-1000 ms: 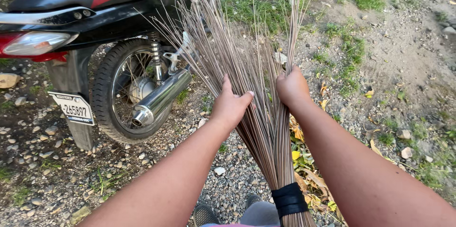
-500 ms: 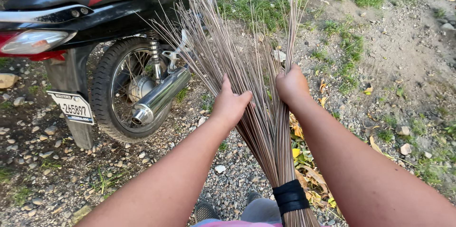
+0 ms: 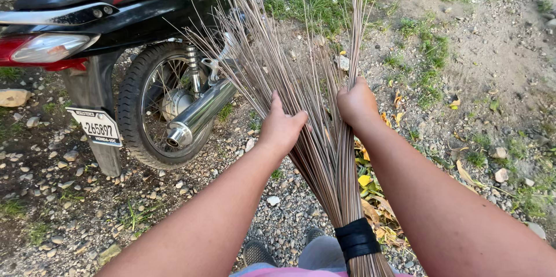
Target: The person is using a broom made of bundled sticks to sweep dried leaves and debris from a gravel surface outdoors.
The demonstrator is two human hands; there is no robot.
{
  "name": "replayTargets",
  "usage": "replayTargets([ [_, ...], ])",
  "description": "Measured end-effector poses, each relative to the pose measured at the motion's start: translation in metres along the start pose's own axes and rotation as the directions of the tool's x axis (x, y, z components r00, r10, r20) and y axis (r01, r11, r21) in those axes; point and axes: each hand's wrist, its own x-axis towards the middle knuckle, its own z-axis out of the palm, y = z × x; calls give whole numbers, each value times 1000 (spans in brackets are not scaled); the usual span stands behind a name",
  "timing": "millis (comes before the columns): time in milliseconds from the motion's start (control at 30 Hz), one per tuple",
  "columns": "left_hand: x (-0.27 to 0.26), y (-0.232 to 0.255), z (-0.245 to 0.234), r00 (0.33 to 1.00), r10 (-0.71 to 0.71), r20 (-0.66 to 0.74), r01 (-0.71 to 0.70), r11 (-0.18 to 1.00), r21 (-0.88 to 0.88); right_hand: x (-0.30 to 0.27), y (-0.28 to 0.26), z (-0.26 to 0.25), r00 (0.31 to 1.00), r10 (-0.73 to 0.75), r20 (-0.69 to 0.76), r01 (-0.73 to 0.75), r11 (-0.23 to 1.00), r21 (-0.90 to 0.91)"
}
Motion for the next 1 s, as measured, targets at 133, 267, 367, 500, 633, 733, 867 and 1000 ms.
replayTargets([
  [133, -1, -5, 1, 1000, 14, -1, -14, 1000, -22, -2, 7, 4, 1000, 12, 13, -12, 999, 34],
  [267, 1, -13, 4, 1000, 23, -8, -23, 1000, -3, 1, 18, 9, 999, -41, -24, 41, 999, 13],
  [367, 7, -21, 11, 999, 41, -15, -41, 999, -6, -7, 16, 6, 1000, -20, -4, 21, 997, 71],
  [500, 19, -36, 31, 992, 122, 35, -120, 992, -39, -32, 28, 1, 989, 86, 121, -94, 993, 65],
  [633, 21, -46, 54, 992, 101, 69, -88, 980, -176, -76, 83, 5, 998, -45, 43, 40, 991, 130],
  [733, 25, -53, 64, 993, 10, 122, 18, 973, -230, -126, 121, -26, 652, 409, 638, -609, 784, 120],
  [867, 34, -69, 83, 989, -60, 139, 89, 971, -221, -177, 143, -64, 144, 142, 979, -868, 493, 56],
  [1000, 45, -85, 91, 955, -263, 135, 288, 933, -218, -181, 159, -53, 76, 53, 996, -942, 331, 54],
])
